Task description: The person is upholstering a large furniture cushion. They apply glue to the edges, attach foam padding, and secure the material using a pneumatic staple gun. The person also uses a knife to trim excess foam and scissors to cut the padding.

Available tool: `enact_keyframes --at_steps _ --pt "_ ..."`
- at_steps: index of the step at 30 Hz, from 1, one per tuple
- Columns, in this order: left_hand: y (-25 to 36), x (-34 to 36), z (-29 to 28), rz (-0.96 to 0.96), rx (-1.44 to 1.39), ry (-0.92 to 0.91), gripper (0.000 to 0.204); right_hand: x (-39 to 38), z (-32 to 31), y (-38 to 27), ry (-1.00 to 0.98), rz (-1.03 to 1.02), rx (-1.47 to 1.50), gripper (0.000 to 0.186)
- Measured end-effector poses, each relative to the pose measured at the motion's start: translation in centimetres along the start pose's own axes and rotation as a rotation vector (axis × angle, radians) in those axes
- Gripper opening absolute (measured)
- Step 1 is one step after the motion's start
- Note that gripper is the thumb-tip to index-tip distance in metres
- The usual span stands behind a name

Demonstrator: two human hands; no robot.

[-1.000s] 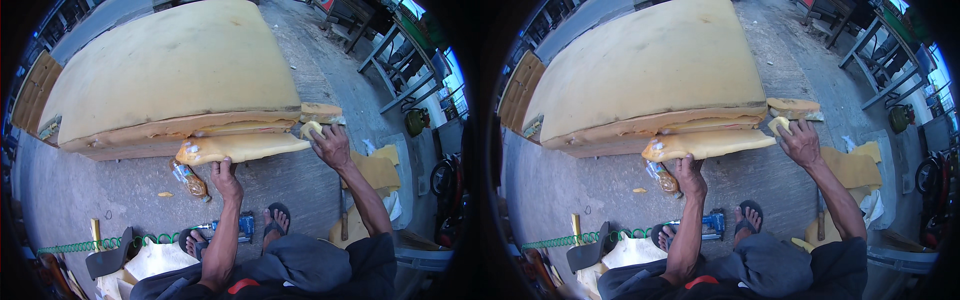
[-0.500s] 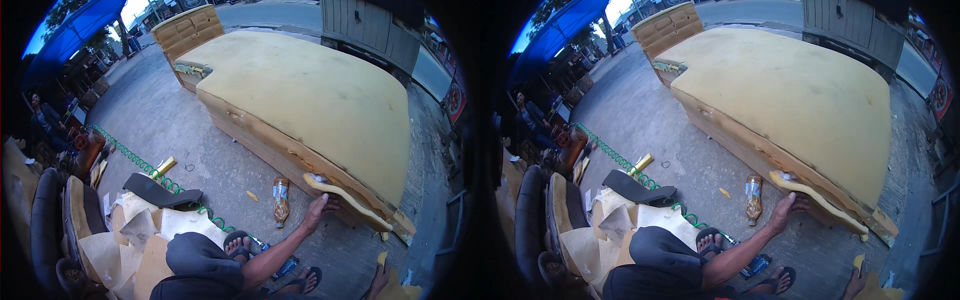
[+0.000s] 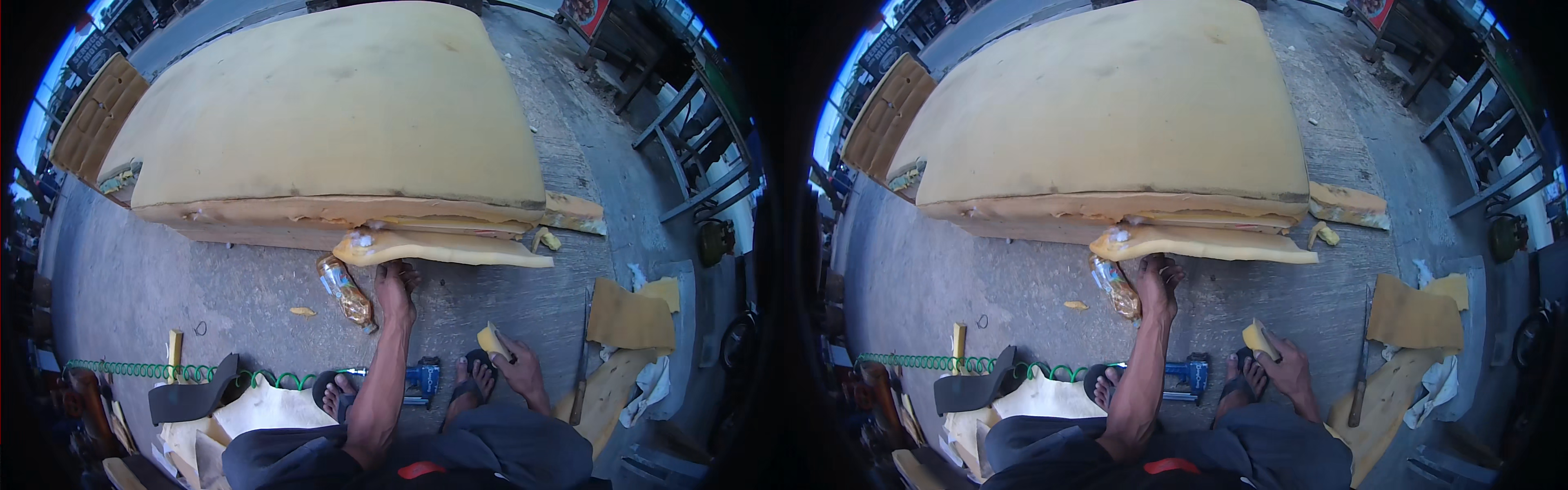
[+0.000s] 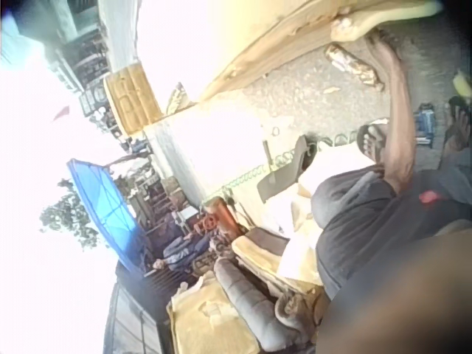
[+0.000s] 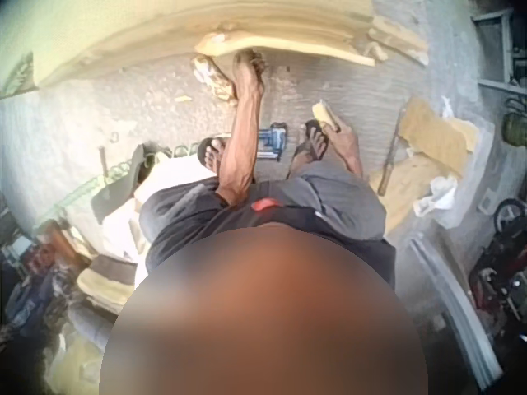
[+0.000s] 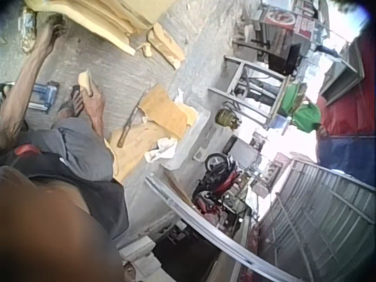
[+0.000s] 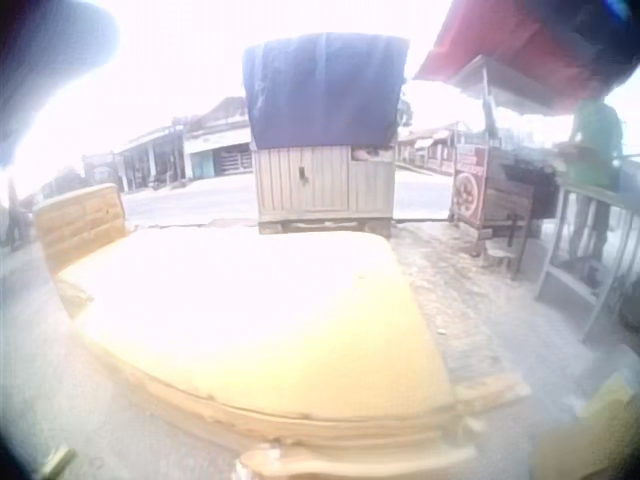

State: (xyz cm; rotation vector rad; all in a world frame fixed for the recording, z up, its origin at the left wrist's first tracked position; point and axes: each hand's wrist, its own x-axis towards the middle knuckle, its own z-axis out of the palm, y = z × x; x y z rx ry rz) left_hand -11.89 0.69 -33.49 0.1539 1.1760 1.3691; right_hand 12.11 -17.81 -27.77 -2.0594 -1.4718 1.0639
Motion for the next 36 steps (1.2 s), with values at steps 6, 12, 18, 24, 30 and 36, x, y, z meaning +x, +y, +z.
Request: enact_keyframes --at_steps 6,12,18,24,30,36 --pt "-2.9 -3.8 3.3 0.335 0.404 -0.28 0.021 1.6 1.0 -1.2 0.01 0.153 -0.27 0.077" --pt "-1.8 -4.7 5.0 0.783 0.773 -0.407 0.026 3.3 1.6 4.6 0.361 -0.05 -0.55 0.073" --pt "-0.3 -2.9 5.6 0.836 0.823 -0.5 0.032 8.9 0.0 -0.5 0.285 -0.408 -0.251 0.064" --pt "0.7 -2.7 6.6 1.064 0.96 -0.53 0.035 11.8 -1.7 -5.9 0.545 -0.903 -0.325 0.07" --pt "1.7 -1.3 7.2 1.126 1.051 -0.553 0.037 15.6 -2.4 -6.1 0.597 -0.919 -0.497 0.071" --pt "2.1 -2.3 7.1 1.287 1.231 -0.645 0.049 16.1 -2.4 -5.3 0.683 -1.012 -0.406 0.072"
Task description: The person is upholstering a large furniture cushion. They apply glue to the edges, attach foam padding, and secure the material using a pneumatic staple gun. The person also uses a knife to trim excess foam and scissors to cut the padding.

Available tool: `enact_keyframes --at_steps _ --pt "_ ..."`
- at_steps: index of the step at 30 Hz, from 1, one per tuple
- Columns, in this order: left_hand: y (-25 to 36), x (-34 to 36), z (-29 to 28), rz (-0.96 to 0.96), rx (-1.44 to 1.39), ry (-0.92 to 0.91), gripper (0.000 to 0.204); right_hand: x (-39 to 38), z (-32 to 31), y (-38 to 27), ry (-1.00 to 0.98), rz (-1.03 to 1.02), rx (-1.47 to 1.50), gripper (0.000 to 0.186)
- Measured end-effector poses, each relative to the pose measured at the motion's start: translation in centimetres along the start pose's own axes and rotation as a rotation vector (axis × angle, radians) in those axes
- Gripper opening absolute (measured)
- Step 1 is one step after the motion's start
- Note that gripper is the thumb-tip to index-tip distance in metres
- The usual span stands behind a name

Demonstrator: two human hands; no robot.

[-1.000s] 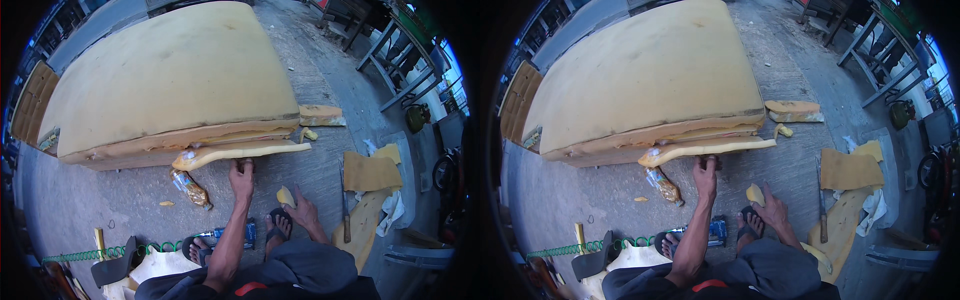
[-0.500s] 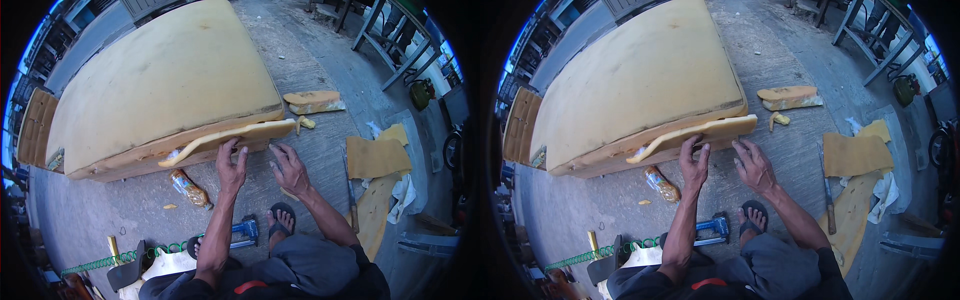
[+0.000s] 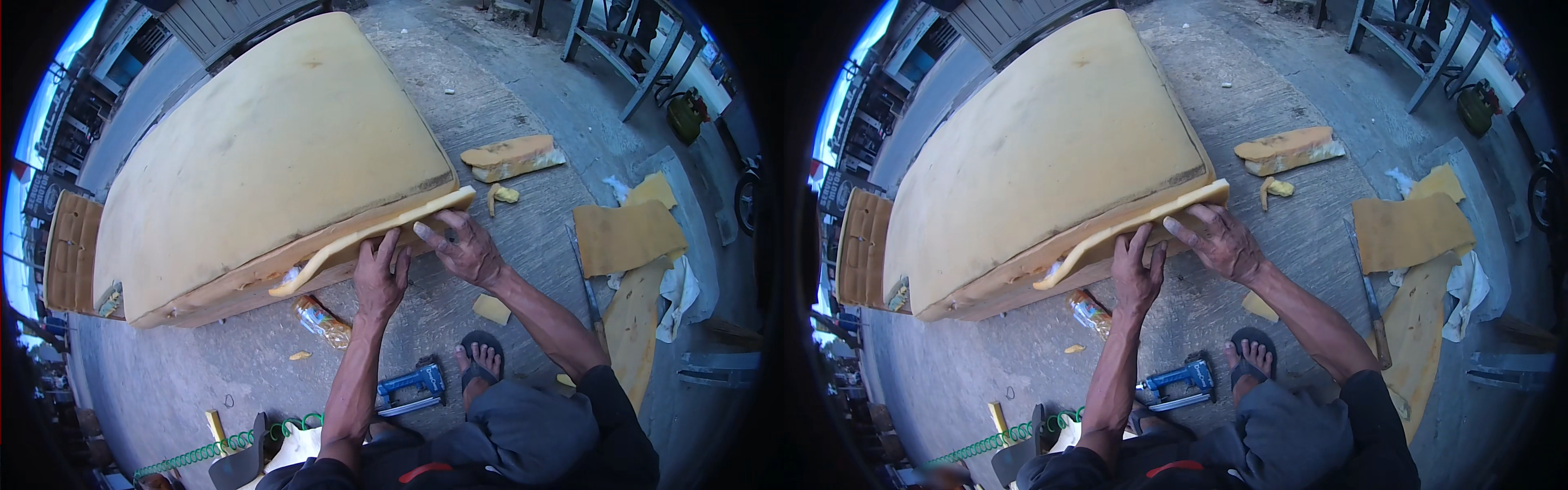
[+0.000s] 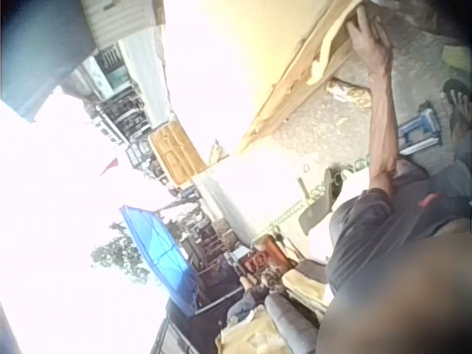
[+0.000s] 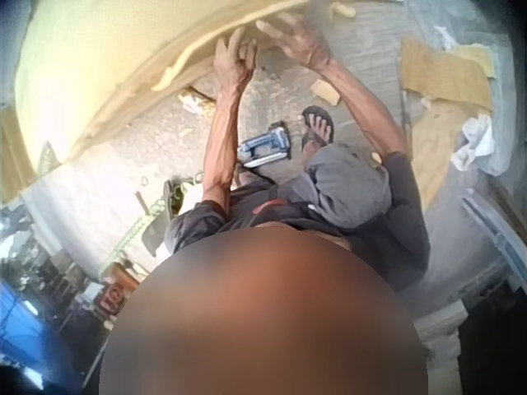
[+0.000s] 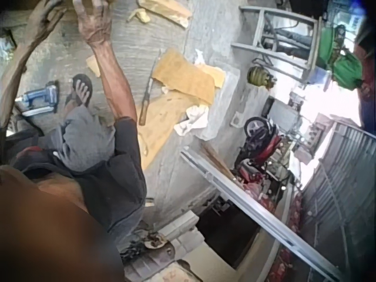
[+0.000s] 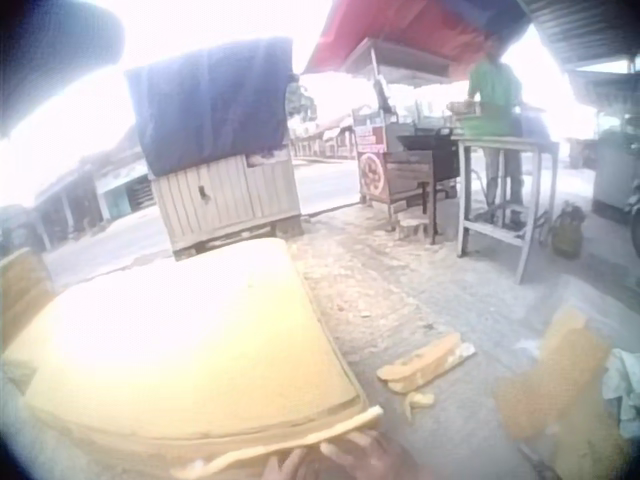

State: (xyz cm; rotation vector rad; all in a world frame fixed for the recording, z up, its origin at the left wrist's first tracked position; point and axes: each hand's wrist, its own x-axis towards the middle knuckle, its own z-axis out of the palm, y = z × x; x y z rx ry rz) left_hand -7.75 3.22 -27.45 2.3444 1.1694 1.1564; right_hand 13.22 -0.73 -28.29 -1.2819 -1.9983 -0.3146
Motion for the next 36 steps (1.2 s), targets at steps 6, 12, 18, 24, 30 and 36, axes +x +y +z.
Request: enact_keyframes --at_steps 6,12,18,24,30,36 --pt "-1.1 -0.1 0.3 0.022 0.111 -0.061 0.057 0.1 0.7 0.6 -0.038 0.04 -0.04 0.067" --pt "-0.3 0.4 1.1 -0.005 0.166 -0.029 0.055 0.5 1.2 0.1 -0.058 0.143 -0.052 0.066" --pt "-0.3 0.3 0.3 -0.051 0.103 -0.069 0.059 0.5 -0.7 -2.3 0.008 0.164 0.023 0.065" --pt "0.0 0.0 0.6 -0.073 0.065 -0.109 0.06 -0.6 1.1 0.3 -0.003 0.122 -0.303 0.06" --pt "-1.9 -2.4 -1.2 -0.03 -0.013 0.061 0.059 -0.4 1.5 -2.7 -0.047 0.232 -0.26 0.058" --pt "-3.2 -4.9 -2.0 -0.101 0.134 0.285 0.059 0.7 2.8 -8.7 -0.11 0.019 0.015 0.062"
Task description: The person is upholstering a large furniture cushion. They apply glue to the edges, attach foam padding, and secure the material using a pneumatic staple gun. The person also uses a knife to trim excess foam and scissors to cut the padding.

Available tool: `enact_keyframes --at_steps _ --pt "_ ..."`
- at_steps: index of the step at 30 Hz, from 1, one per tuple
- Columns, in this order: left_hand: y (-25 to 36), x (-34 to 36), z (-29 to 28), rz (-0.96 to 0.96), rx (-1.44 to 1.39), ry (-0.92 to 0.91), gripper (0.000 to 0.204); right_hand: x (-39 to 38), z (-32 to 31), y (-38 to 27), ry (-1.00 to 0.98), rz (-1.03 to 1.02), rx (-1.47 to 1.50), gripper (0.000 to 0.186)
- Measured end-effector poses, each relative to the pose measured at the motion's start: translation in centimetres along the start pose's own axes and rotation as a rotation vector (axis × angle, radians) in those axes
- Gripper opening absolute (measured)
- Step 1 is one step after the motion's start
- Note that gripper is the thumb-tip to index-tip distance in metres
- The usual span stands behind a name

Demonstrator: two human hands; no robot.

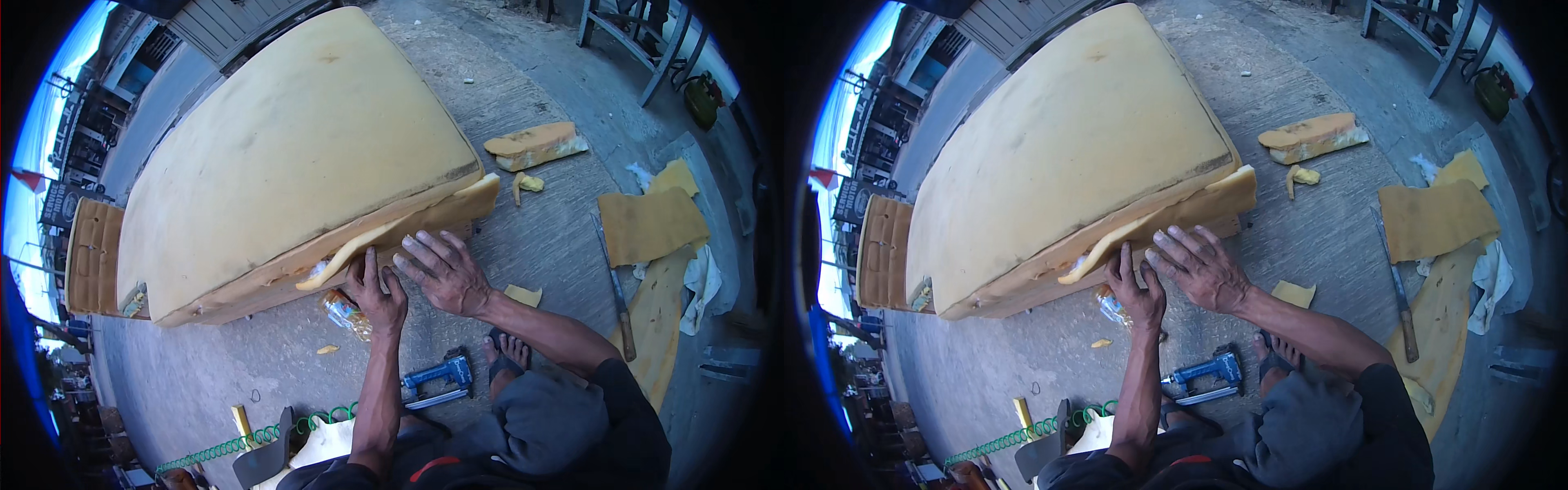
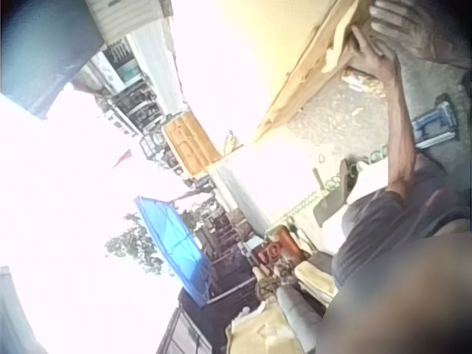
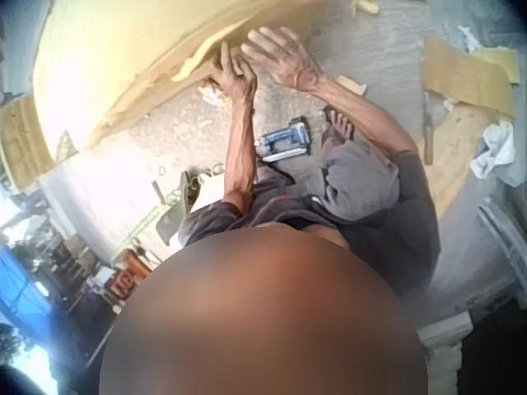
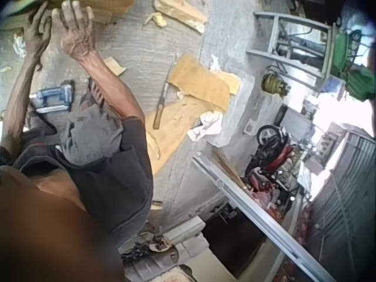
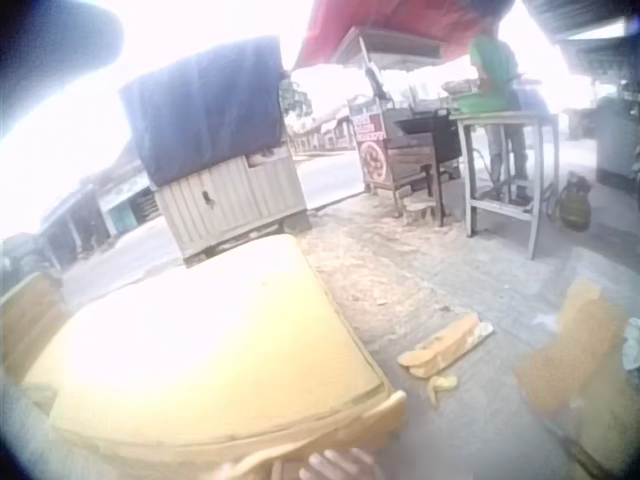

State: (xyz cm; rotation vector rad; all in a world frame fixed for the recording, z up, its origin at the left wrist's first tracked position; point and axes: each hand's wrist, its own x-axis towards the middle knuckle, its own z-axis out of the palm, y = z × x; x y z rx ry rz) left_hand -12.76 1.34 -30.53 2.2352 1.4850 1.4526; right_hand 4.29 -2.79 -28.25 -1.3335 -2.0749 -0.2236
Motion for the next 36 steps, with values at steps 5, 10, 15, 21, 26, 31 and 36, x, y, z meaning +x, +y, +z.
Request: enact_keyframes --at_steps 5,10,15,21,26,31,36 --pt "-1.2 1.7 -0.9 -0.043 -0.11 -0.119 0.056 3.6 2.4 2.6 -0.082 -0.142 -0.137 0.062" --pt "-1.4 0.8 -1.6 -0.109 -0.145 -0.006 0.044 3.4 1.6 0.3 -0.075 -0.1 -0.087 0.07" --pt "-2.7 -0.4 -1.8 -0.592 -0.533 0.434 0.044 4.7 0.6 -2.0 -0.088 -0.212 0.032 0.065" --pt "-4.8 1.8 -4.0 -0.737 -0.697 0.351 0.055 6.6 1.4 -1.3 -0.232 -0.318 0.025 0.058" --pt "-7.7 -0.4 -3.4 -0.46 -0.465 0.313 0.05 6.9 1.7 -1.0 -0.289 -0.375 -0.007 0.056" --pt "-6.4 0.1 -4.1 -0.364 -0.381 0.276 0.045 7.5 0.9 -0.8 -0.341 -0.399 -0.041 0.06" --pt "-7.5 0.4 -4.8 -0.351 -0.496 0.182 0.036 7.1 1.3 -1.7 -0.351 -0.355 -0.056 0.072"
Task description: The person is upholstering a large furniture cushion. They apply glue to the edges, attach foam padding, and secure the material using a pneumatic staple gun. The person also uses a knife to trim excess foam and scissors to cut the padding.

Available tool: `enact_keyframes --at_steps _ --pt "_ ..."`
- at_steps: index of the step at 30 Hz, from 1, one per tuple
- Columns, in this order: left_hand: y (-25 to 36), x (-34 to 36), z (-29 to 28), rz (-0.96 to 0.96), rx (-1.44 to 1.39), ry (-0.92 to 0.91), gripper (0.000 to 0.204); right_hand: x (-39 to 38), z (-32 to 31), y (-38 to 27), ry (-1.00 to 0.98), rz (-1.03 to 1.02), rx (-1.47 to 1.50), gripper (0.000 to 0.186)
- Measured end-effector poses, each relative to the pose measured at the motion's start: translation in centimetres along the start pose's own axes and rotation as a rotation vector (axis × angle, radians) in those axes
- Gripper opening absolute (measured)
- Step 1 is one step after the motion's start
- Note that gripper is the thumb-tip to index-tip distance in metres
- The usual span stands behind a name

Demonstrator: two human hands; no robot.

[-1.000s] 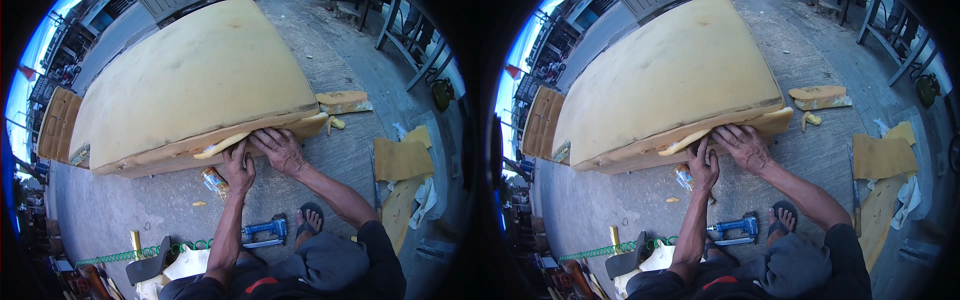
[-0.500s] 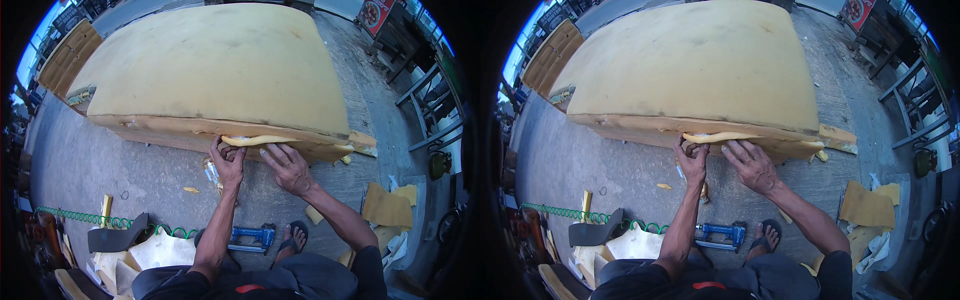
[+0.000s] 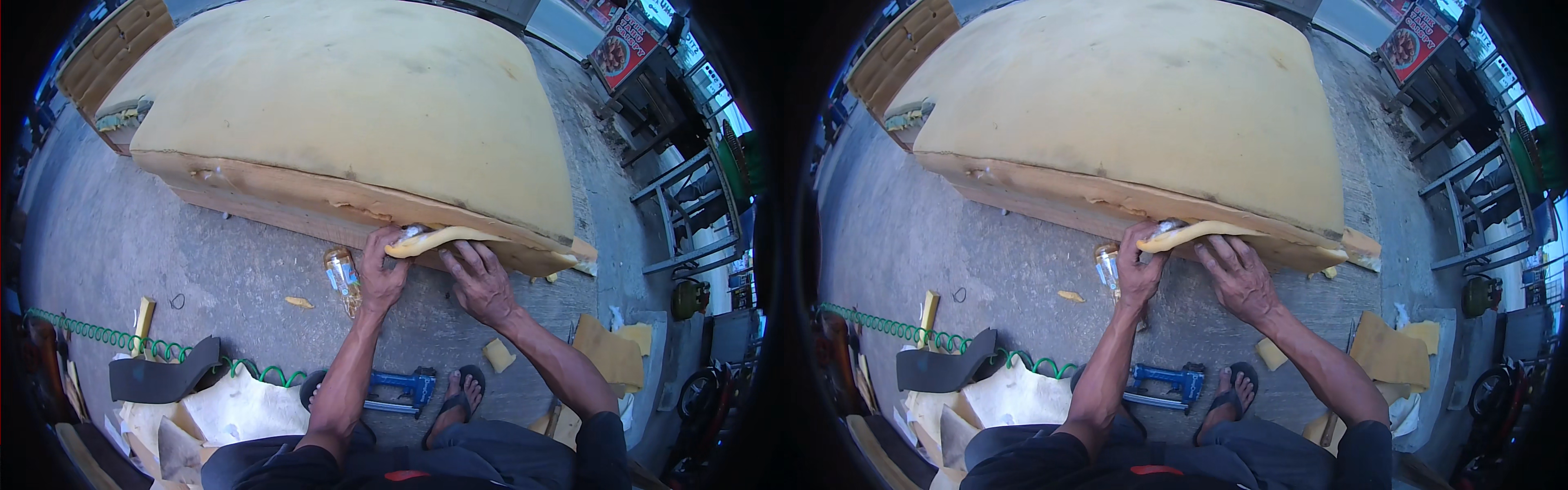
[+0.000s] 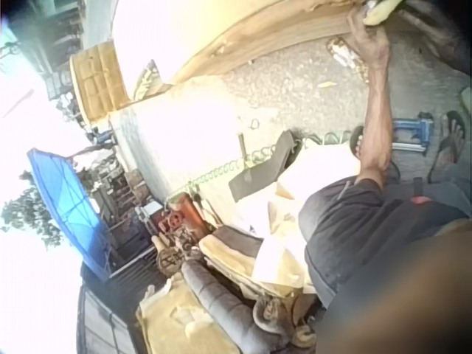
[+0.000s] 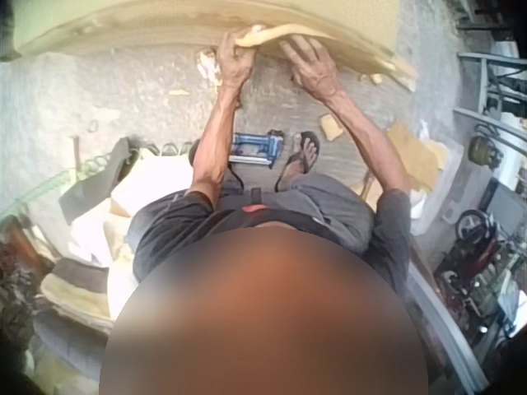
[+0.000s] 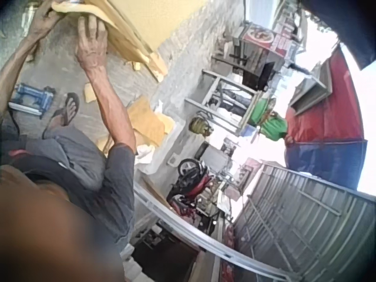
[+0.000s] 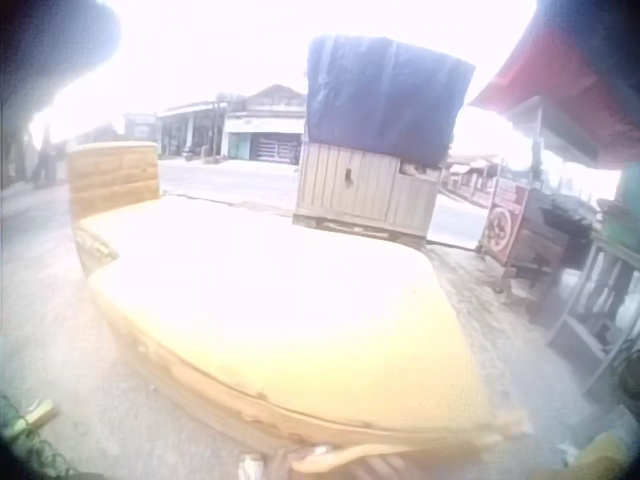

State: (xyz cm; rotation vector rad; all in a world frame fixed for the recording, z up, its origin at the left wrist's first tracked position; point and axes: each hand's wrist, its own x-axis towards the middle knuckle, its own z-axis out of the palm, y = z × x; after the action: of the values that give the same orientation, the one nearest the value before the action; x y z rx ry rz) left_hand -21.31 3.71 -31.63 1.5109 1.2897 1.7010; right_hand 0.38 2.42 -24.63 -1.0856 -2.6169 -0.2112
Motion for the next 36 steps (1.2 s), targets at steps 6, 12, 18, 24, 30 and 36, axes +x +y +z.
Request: enact_keyframes --at_steps 6,12,18,24,30,36 --pt "1.1 1.1 0.4 -0.028 0.211 0.11 0.026 1.0 -1.1 -1.5 -0.049 0.048 0.032 0.077" --pt "1.9 0.6 1.3 -0.146 0.223 0.236 0.03 1.1 -0.6 -2.6 -0.014 0.13 0.041 0.084" --pt "0.8 0.6 1.3 -0.296 -0.109 0.305 0.036 1.6 -0.2 -3.5 0.029 0.196 0.071 0.08" --pt "-1.5 1.2 -0.8 -0.362 -0.216 0.463 0.021 1.3 -1.0 -2.9 0.127 0.139 0.18 0.063" --pt "-0.5 2.1 -1.5 -0.527 -0.392 0.338 0.023 7.2 -3.2 -3.7 0.304 -0.03 0.236 0.046" --pt "-0.3 2.4 0.2 -0.537 -0.318 0.398 0.028 14.7 -2.2 -3.3 0.287 0.016 0.191 0.029"
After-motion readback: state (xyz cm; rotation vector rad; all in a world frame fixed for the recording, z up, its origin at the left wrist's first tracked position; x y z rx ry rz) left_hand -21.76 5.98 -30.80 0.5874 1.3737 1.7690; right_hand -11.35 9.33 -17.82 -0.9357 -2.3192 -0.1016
